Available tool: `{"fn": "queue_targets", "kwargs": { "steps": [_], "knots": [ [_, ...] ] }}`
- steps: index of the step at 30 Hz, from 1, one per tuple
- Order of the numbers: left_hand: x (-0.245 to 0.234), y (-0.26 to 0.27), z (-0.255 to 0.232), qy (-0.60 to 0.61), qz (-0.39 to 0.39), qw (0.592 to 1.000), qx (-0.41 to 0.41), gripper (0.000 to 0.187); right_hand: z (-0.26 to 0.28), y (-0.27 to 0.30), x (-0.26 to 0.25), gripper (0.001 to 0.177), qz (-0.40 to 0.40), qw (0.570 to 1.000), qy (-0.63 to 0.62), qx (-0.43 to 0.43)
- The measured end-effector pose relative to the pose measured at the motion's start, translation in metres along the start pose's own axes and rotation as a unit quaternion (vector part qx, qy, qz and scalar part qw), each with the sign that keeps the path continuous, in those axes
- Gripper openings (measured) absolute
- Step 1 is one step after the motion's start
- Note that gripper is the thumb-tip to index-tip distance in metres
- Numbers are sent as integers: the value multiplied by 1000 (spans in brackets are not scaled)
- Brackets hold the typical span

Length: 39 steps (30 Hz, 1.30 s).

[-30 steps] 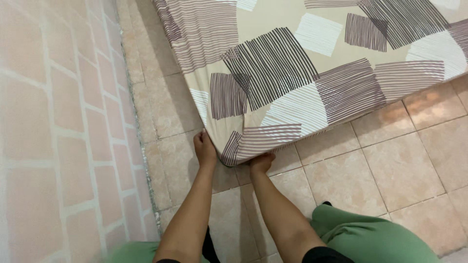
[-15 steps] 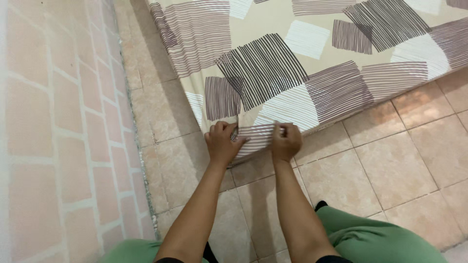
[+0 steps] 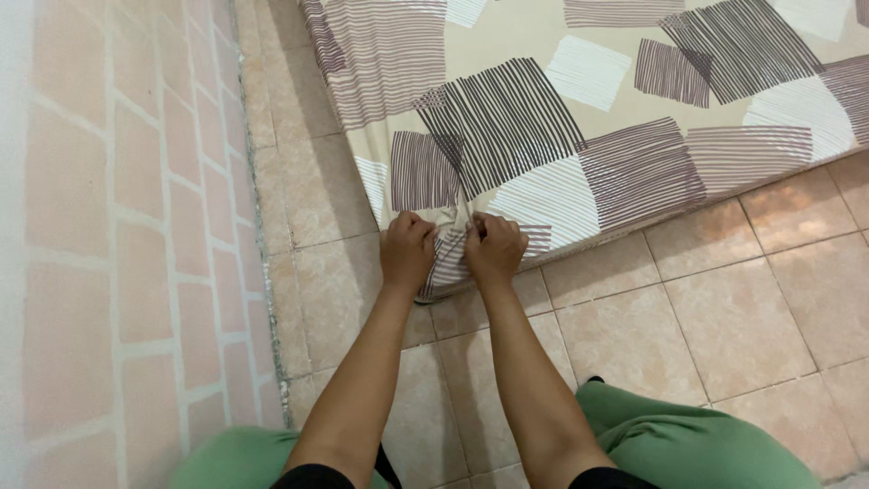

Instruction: The person sits on the floor and pulls a patterned fitted sheet over a mattress. They stretch the fabric and tuck the corners under the mattress to secure the sheet in place.

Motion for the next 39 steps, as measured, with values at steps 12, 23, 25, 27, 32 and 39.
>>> {"fn": "queue_targets", "kwargs": {
  "steps": [12, 23, 25, 27, 32, 39],
  "knots": [
    [-2, 5, 15, -30, 4, 998, -63, 14, 3, 4, -13, 13, -4, 999, -17, -33],
    [11, -7, 3, -73, 17, 997, -14, 13, 41, -12, -8, 14, 52, 994, -26, -91],
    [15, -5, 9, -54, 22, 998, -32, 17, 37, -12, -2, 13, 53, 994, -32, -91],
    [16, -5, 11, -28, 17, 999, -39, 26, 33, -9, 5, 9, 59, 994, -14, -96],
    [21, -10, 12, -26, 91, 991, -91, 24, 14, -11, 18, 14, 97, 989, -40, -101],
    [14, -11, 0, -25, 134, 983, -121, 22, 15, -12, -8, 19, 98, 988, -70, -95]
  ]
}}
Point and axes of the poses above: each hand's wrist, its own y-axis away from the middle knuckle, its own x-axis out of the palm, z = x × y, the point moved 5 cm from there along -y, towards the middle knuckle, and after that the axes turned 10 degrees about z, right-handed, at the moved point
